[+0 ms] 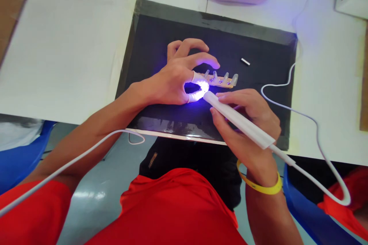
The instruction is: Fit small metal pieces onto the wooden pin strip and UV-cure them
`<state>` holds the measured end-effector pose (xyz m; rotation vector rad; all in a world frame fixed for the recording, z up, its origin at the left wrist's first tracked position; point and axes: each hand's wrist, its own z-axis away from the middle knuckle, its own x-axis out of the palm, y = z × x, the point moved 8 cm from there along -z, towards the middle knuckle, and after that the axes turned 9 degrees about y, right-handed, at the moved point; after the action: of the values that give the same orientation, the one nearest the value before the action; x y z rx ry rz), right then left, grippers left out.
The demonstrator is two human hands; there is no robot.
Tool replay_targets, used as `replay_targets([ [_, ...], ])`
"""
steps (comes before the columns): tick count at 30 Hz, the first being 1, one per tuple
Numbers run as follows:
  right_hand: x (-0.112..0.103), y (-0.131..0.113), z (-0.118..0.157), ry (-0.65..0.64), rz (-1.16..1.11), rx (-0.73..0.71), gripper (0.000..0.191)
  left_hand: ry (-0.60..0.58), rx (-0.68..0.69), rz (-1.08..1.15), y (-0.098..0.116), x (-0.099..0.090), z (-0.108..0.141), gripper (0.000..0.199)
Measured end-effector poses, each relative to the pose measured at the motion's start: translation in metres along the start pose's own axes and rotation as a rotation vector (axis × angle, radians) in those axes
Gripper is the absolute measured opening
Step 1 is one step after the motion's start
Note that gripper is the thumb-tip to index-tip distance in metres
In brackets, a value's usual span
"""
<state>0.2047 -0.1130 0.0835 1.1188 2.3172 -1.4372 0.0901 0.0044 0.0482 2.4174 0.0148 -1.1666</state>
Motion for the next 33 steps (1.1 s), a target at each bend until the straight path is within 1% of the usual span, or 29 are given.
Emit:
replay_targets([
  [3,-0.001,0.001,0.001,-0.003,-0.004,0.018,0.021,-0.024,-0.022,0.007,-0.002,0.001,0.000,0.021],
  [7,-0.005,0.005,0.001,0.020,-0.001,0.065,0.022,0.002,-0.025,0.004,-0.003,-0.002,0.000,0.020],
  [14,-0.013,0.020,0.006,0.062,-0.017,0.133,0.024,-0.023,-0.057,0.018,-0.003,-0.003,-0.002,0.018],
  [18,-0.016,0.024,0.009,0.068,-0.019,0.155,0.025,-0.003,-0.054,0.047,-0.002,-0.005,-0.002,0.013],
  [21,-0.018,0.024,0.009,0.087,-0.032,0.165,0.026,0.005,-0.058,0.086,-0.006,-0.007,-0.002,0.010],
  [24,-0.019,0.022,0.009,0.121,-0.151,0.149,0.026,0.018,-0.082,0.144,-0.011,-0.012,-0.002,0.007],
  [27,-0.018,0.025,0.010,0.157,-0.349,0.167,0.024,0.013,-0.104,0.299,-0.012,-0.020,-0.003,0.004],
  [30,-0.014,0.029,0.012,0.172,-0.483,0.220,0.024,-0.054,-0.146,0.480,-0.009,-0.023,-0.004,0.008],
  [33,-0.009,0.029,0.012,0.172,-0.533,0.237,0.025,-0.142,-0.216,0.562,-0.010,-0.021,-0.004,0.012],
])
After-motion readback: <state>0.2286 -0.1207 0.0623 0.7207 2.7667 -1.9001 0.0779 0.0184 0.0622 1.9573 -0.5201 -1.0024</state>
